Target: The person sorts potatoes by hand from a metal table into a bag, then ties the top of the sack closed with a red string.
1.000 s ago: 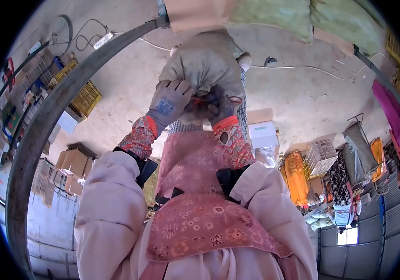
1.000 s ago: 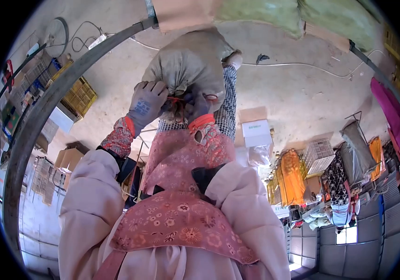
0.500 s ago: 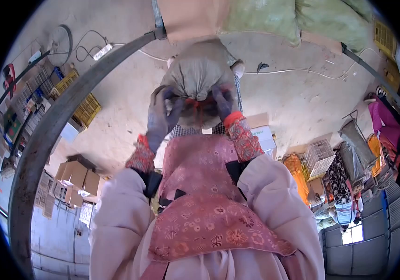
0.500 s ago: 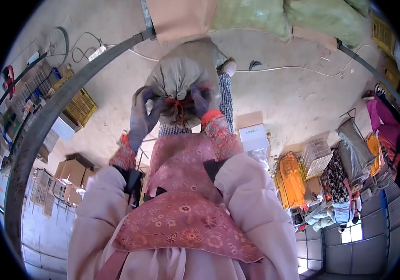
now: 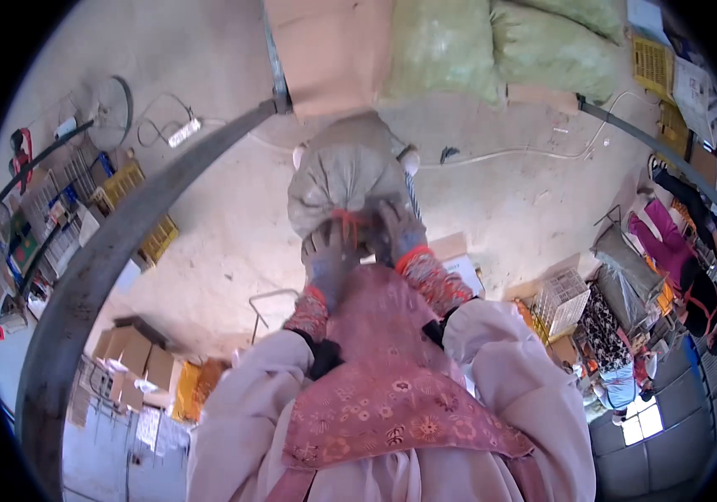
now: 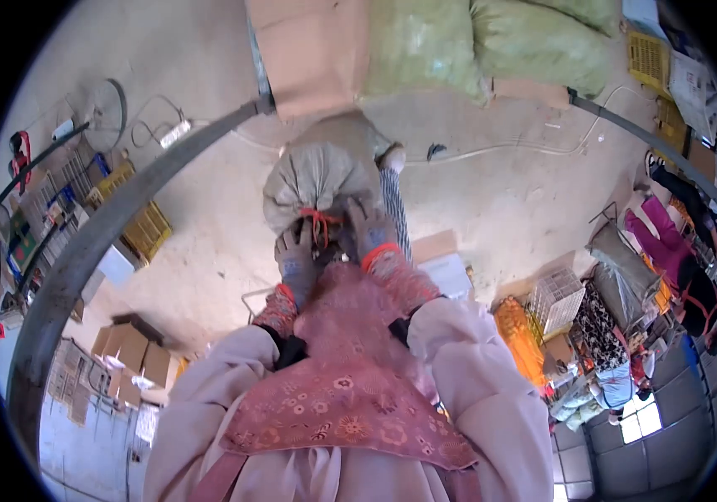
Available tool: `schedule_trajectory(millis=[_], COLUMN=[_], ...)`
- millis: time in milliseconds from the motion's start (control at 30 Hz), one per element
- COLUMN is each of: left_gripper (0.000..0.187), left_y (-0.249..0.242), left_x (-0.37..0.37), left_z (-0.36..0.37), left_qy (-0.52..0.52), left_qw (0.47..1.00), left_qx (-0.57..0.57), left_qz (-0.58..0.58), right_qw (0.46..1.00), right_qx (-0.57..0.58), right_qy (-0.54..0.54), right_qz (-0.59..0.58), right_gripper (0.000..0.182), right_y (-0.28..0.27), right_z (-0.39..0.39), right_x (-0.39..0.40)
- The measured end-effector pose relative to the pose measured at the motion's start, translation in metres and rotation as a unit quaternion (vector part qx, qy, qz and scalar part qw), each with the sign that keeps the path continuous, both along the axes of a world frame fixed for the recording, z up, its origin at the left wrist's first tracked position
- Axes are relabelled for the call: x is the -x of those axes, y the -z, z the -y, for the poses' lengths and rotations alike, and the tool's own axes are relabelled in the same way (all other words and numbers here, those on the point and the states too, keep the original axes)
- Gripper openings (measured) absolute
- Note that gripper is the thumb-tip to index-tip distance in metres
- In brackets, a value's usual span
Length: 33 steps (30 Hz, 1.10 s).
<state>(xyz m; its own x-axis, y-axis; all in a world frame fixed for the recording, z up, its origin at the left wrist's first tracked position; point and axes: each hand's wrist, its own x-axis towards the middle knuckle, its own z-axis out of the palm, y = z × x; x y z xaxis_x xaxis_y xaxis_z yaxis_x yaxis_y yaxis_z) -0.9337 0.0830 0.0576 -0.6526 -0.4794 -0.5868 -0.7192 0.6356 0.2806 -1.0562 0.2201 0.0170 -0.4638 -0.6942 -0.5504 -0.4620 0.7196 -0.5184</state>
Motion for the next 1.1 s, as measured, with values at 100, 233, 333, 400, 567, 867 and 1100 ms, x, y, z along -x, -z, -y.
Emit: schedule_trajectory(millis=[100, 233, 333, 400, 567, 867, 1100], left_gripper=[0.054, 0.041, 0.028, 0.025, 0.027, 0.048, 0.038], left_y=[0.007, 0.024, 0.087, 0.069, 0.153, 0.154, 0.056], left_x=[-0.001, 0.018, -0.001, 0.021, -0.011, -0.051, -0.042], left_z=[-0.005, -0.001, -0.015, -0.017, -0.035, -0.077, -0.062], left_qy=[0.065, -0.131, -0.275, -0.554, -0.669, -0.353, -0.333], left_qw=[0.995, 0.984, 0.899, 0.673, 0.361, 0.858, 0.917], left_qx=[0.051, -0.101, -0.303, -0.467, -0.605, -0.273, -0.143], left_qz=[-0.057, -0.065, -0.156, -0.149, -0.235, -0.255, -0.164], right_qw=[0.985, 0.989, 0.961, 0.965, 0.986, 0.829, 0.774], right_qx=[0.002, 0.026, 0.148, 0.165, 0.064, 0.186, 0.043], right_qy=[-0.061, 0.036, 0.089, 0.097, -0.149, -0.524, -0.632], right_qz=[-0.164, 0.138, 0.216, 0.179, -0.044, 0.063, -0.028], right_gripper=[0.054, 0.054, 0.055, 0.057, 0.060, 0.057, 0.060], right_y=[0.018, 0.074, 0.096, 0.073, -0.015, 0.013, 0.006], right_z=[0.015, 0.019, 0.002, 0.014, 0.057, 0.076, 0.094], right_x=[-0.029, -0.026, -0.029, 0.000, 0.037, 0.030, -0.018])
